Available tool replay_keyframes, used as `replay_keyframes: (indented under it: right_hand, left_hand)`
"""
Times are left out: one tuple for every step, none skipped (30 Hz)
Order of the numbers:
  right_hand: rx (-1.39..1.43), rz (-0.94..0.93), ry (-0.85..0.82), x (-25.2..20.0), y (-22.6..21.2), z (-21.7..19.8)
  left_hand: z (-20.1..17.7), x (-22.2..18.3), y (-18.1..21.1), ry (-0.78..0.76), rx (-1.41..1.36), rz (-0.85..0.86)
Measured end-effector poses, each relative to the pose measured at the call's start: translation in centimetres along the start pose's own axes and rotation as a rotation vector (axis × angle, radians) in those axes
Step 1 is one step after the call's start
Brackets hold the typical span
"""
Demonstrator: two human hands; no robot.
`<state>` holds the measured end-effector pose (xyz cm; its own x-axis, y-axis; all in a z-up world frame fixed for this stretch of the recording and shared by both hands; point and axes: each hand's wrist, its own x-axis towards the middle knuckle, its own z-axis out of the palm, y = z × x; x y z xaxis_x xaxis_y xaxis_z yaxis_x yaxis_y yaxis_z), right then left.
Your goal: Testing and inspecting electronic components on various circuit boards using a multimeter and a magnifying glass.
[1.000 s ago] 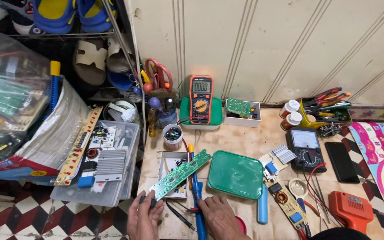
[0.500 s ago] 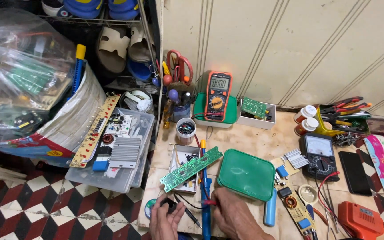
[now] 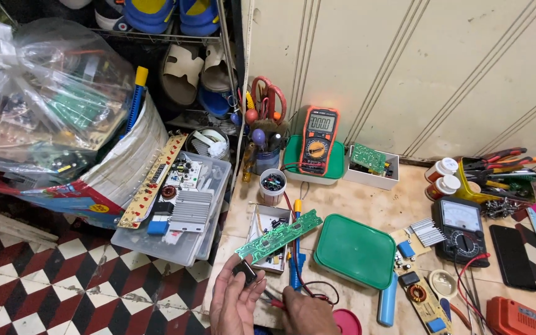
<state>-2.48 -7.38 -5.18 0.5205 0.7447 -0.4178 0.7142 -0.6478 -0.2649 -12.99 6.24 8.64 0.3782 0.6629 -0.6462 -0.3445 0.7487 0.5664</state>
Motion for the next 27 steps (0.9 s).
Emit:
replay_keyframes:
  right_hand:
    - [-0.003,0.002,0.001,-1.8,0.2,-4.0]
    - [0.172,0.044,-0.099,-3.6,0.5,-7.9]
    - [0.350,0.090,-0.198,-5.5,0.7,-11.9]
    - [0.350,0.097,-0.195,-6.7,1.2,-13.5]
    - [0.837,0.197,-0.142,-7.7,1.6,-15.0]
    - [1.326,0.295,-0.073,-8.7,2.0,-16.6]
    - [1.329,0.292,-0.073,-9.3,2.4,-17.7]
    - [1.554,0.244,0.000,-9.9,2.9,-18.8]
    - [1.780,0.190,0.079,-10.5,3.4,-20.0]
    - [1.783,0.186,0.077,-10.6,3.5,-20.2]
    - [1.823,0.194,0.139,-10.8,3.7,-20.3]
    - [1.861,0.202,0.202,-11.0,4.0,-20.4]
    - [1.863,0.202,0.207,-11.2,3.7,-20.5]
    - [1.735,0.340,0.273,-11.4,3.4,-20.6]
    - [1.598,0.474,0.329,-11.6,3.1,-20.8]
    - [1.596,0.476,0.330,-11.5,3.9,-20.3]
    - [1.548,0.523,0.351,-11.5,4.5,-19.7]
    - [1.499,0.570,0.373,-11.5,5.2,-19.0]
    - [1.502,0.576,0.375,-11.1,5.9,-17.6]
    - [1.573,0.536,0.397,-10.7,6.7,-16.2]
    - [1.643,0.494,0.426,-10.2,7.4,-15.0]
    - [1.647,0.497,0.434,-10.3,7.5,-14.9]
    - [1.719,0.368,0.340,-10.4,7.5,-14.8]
    - [1.783,0.235,0.244,-10.5,7.5,-14.6]
    - [1.791,0.239,0.254,-10.7,7.2,-14.9]
    - [1.745,0.311,0.262,-10.8,6.9,-15.2]
    - [1.698,0.384,0.271,-11.0,6.6,-15.5]
  left_hand:
    - [0.1,0.0,0.0,-0.002,-0.002,-0.002]
    - [0.3,0.0,0.1,-0.045,0.024,-0.007]
    - [0.5,-0.1,0.1,-0.089,0.054,-0.015]
    - [0.7,-0.2,-0.4,-0.094,0.054,-0.021]
    - [0.9,-0.3,-0.8,-0.139,0.059,-0.015]
    - [1.0,-0.4,-1.2,-0.185,0.064,-0.009]
    - [1.1,-0.4,-1.7,-0.185,0.067,-0.006]
    - [1.1,-0.4,-2.2,-0.266,0.031,-0.024]
    - [1.2,-0.4,-2.7,-0.348,-0.005,-0.042]
    - [2.3,-1.3,-2.3,-0.348,-0.003,-0.038]
    - [3.5,-2.3,-2.1,-0.277,-0.024,-0.098]
    - [4.7,-3.3,-2.0,-0.208,-0.044,-0.159]
    - [5.4,-3.6,-2.1,-0.212,-0.041,-0.161]
    - [6.2,-3.9,-2.1,-0.185,-0.085,-0.225]
    - [6.9,-4.3,-2.3,-0.156,-0.133,-0.290]
    - [7.5,-4.5,-2.7,-0.155,-0.134,-0.292]
    - [7.9,-4.7,-3.0,-0.151,-0.162,-0.292]
    - [8.3,-4.9,-3.4,-0.146,-0.189,-0.292]
    - [8.9,-5.4,-3.4,-0.146,-0.184,-0.296]
    - [9.5,-6.0,-3.4,-0.128,-0.212,-0.299]
    - [10.3,-6.4,-3.3,-0.115,-0.239,-0.303]
    - [10.8,-6.6,-3.4,-0.121,-0.232,-0.307]
    - [11.2,-6.7,-3.4,-0.114,-0.219,-0.325]
    - [11.5,-6.9,-3.4,-0.108,-0.206,-0.342]
    - [11.6,-6.8,-3.8,-0.112,-0.196,-0.347]
    - [11.7,-6.8,-4.1,-0.112,-0.187,-0.363]
    - [11.9,-6.7,-4.5,-0.114,-0.178,-0.382]
